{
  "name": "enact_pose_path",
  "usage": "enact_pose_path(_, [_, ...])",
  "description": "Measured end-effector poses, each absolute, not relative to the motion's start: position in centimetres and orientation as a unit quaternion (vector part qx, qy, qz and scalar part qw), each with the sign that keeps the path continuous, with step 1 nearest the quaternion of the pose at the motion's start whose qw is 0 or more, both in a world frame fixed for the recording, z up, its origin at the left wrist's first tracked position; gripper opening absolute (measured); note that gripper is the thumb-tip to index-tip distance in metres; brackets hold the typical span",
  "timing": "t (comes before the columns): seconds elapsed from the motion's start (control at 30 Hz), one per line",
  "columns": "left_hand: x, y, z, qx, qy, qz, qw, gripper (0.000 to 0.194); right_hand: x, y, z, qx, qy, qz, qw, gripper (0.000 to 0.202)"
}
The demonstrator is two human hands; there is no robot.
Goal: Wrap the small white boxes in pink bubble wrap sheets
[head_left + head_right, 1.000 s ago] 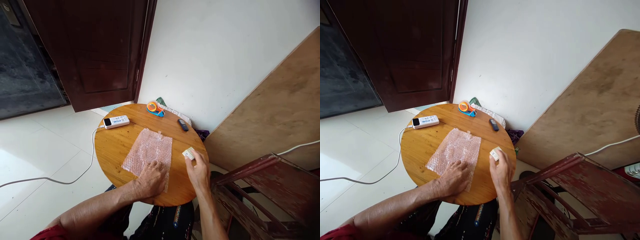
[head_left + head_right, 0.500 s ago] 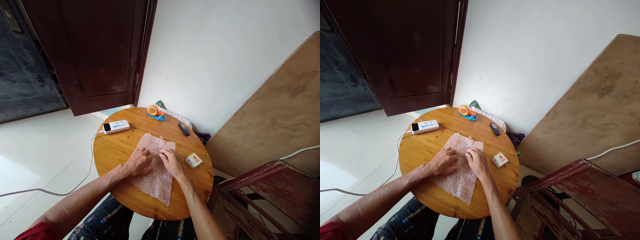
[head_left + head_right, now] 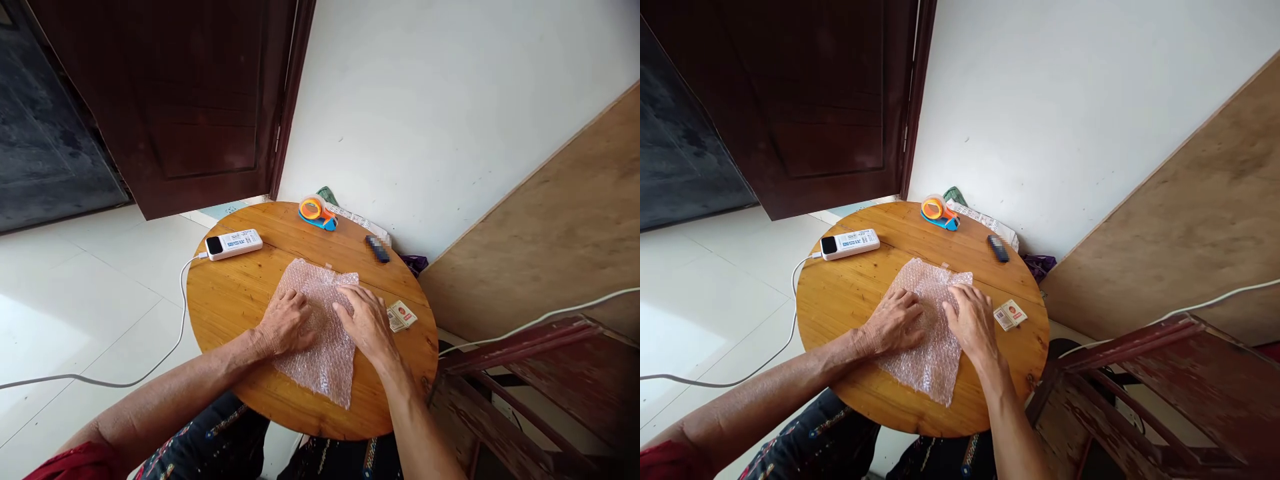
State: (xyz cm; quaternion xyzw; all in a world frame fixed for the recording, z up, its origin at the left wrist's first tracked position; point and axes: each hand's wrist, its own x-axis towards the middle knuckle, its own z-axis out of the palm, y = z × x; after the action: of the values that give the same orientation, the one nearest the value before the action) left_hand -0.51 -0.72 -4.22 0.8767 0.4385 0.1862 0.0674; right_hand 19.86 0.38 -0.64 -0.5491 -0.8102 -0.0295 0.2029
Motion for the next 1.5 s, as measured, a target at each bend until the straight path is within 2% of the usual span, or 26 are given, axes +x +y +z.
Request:
enact_pose_path(0.27, [-0.4, -0.2, -3.9, 0.879, 0.437, 0.182, 0.053, 0.034, 20.7, -3.2, -1.9, -0.544, -0.827, 0.05, 0.134, 0.041])
enact_pose_path(0.43, [-1.1, -0.7, -3.0, 0.889, 0.423, 0.157, 0.078, 0.035, 21.6, -2.5, -3.2, -0.546, -0.817, 0.067, 0.171, 0.039])
enact_pose_path(0.53, [-1.1, -2.2, -2.3, 0.891, 0.425, 0.143, 0.064, 0.029, 21.3, -2.9, -3.5, -0.543, -0.813, 0.065, 0.199, 0.038])
enact_pose_path(0.6, [-0.8, -3.5, -1.9, 0.897, 0.413, 0.146, 0.055, 0.032, 21.3, -3.2, -3.3, -0.537, -0.811, 0.061, 0.222, 0.035])
enact_pose_path(0.73, [0.0, -5.7, -1.5, 0.922, 0.356, 0.132, 0.076, 0.04, 23.1, -3.3, -2.5, -0.555, -0.773, -0.011, 0.305, 0.029])
enact_pose_path(0.8, [0.1, -6.3, -1.6, 0.922, 0.352, 0.125, 0.096, 0.035, 25.0, -2.8, -2.3, -0.597, -0.727, -0.064, 0.332, 0.035])
enact_pose_path(0.9, [-0.2, -6.7, -2.3, 0.916, 0.355, 0.143, 0.118, 0.033, 28.0, -1.6, -2.7, -0.677, -0.66, -0.097, 0.309, 0.051])
enact_pose_path(1.03, [-0.7, -6.8, -3.8, 0.909, 0.354, 0.187, 0.117, 0.038, 30.5, -0.2, -3.2, -0.669, -0.671, -0.087, 0.308, 0.034])
enact_pose_path(1.3, [-0.7, -6.9, -4.4, 0.902, 0.349, 0.223, 0.116, 0.043, 31.0, -0.3, -3.4, -0.704, -0.654, 0.003, 0.276, 0.047])
enact_pose_path(1.37, [-0.8, -7.0, -4.2, 0.895, 0.352, 0.25, 0.115, 0.04, 30.5, -0.8, -3.0, -0.704, -0.647, 0.027, 0.294, 0.046])
enact_pose_path(1.5, [-0.9, -6.9, -4.2, 0.851, 0.422, 0.296, 0.099, 0.021, 27.0, -2.2, -0.2, -0.656, -0.653, 0.083, 0.37, 0.049])
